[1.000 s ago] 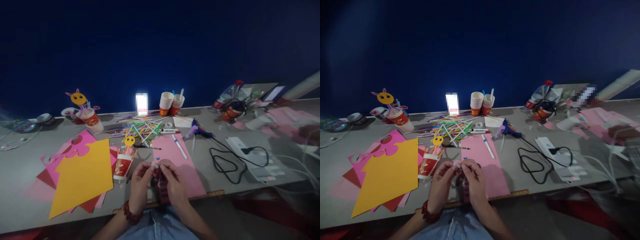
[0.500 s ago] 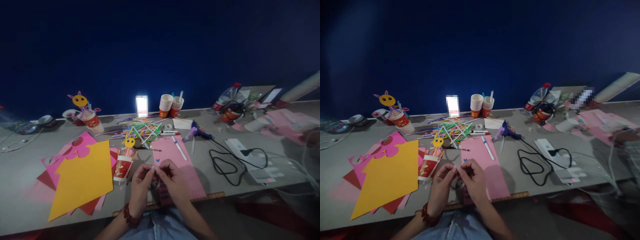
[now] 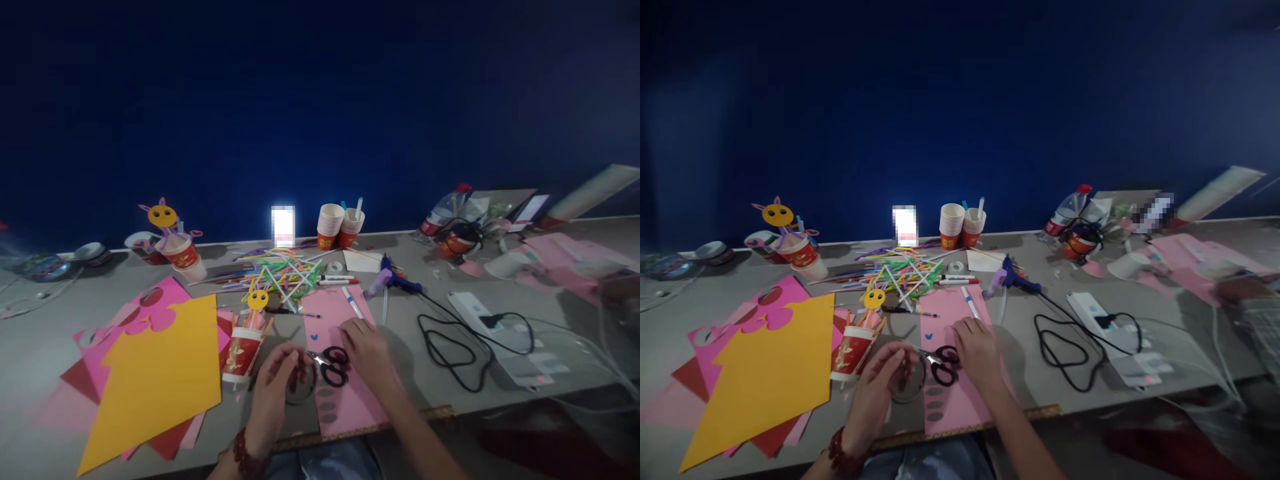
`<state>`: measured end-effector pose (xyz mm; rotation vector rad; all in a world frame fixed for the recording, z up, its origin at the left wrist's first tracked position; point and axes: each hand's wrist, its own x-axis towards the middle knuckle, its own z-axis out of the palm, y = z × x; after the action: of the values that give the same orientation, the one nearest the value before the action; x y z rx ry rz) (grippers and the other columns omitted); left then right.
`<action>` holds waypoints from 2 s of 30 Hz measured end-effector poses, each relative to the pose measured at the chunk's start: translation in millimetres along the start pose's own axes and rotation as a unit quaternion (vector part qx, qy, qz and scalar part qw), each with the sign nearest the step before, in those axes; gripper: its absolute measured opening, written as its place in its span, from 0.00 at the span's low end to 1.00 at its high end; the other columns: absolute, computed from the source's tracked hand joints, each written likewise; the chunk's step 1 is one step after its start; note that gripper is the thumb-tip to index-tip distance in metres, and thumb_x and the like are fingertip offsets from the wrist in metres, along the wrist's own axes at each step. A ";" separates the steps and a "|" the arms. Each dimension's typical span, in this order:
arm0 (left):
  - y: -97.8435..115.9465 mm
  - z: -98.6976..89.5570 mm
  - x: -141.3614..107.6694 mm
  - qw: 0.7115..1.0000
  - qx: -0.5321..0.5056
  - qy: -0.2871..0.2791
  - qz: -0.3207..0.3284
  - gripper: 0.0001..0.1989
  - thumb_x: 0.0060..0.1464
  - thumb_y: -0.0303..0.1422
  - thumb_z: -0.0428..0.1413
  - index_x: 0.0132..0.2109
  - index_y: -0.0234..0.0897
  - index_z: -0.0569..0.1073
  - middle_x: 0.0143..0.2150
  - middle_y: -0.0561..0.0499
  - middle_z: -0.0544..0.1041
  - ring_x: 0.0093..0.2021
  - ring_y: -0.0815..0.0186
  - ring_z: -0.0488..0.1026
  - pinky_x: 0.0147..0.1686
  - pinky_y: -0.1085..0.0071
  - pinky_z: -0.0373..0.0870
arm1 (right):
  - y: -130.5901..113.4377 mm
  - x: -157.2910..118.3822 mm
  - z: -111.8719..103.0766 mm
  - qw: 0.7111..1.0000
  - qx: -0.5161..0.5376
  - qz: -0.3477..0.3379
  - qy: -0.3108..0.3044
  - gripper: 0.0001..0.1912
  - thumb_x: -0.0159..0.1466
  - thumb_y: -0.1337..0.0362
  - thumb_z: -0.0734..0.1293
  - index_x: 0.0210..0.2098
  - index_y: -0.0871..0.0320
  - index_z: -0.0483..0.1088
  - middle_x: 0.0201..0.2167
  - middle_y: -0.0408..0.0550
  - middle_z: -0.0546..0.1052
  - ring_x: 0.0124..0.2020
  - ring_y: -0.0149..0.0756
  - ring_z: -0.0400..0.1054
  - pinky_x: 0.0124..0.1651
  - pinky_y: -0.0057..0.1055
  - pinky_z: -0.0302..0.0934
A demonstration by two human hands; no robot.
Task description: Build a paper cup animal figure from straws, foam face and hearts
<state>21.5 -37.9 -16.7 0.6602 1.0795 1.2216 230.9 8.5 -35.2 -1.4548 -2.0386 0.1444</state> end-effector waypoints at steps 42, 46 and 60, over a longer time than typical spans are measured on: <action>6.0 -13.2 -14.0 0.979 0.165 -0.114 0.029 0.18 0.60 0.43 0.54 0.46 0.33 0.79 0.19 0.56 0.68 0.20 0.72 0.64 0.22 0.76 0.59 | -10.9 -40.0 -50.1 0.935 0.290 0.191 0.072 0.11 0.68 0.56 0.65 0.34 0.56 0.70 0.29 0.46 0.75 0.32 0.36 0.72 0.36 0.29 0.67; 3.9 -20.8 -10.5 0.974 0.196 -0.100 0.059 0.18 0.63 0.43 0.52 0.46 0.34 0.78 0.21 0.55 0.69 0.23 0.70 0.66 0.24 0.75 0.61 | 53.2 -103.2 -86.3 0.927 0.089 0.322 0.172 0.19 0.63 0.46 0.66 0.38 0.57 0.72 0.33 0.52 0.78 0.34 0.44 0.74 0.35 0.35 0.68; 2.3 -25.1 -11.8 0.936 0.307 -0.139 0.105 0.15 0.66 0.40 0.50 0.49 0.37 0.76 0.26 0.54 0.72 0.27 0.68 0.69 0.29 0.74 0.64 | 72.8 -180.5 -92.5 0.975 -0.059 0.212 0.044 0.20 0.70 0.47 0.58 0.38 0.54 0.74 0.36 0.51 0.80 0.39 0.44 0.76 0.44 0.38 0.71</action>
<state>-2.1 -52.0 -20.9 1.4163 1.1714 0.9169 376.3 -147.1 -68.1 -1.9209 -1.6666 0.1321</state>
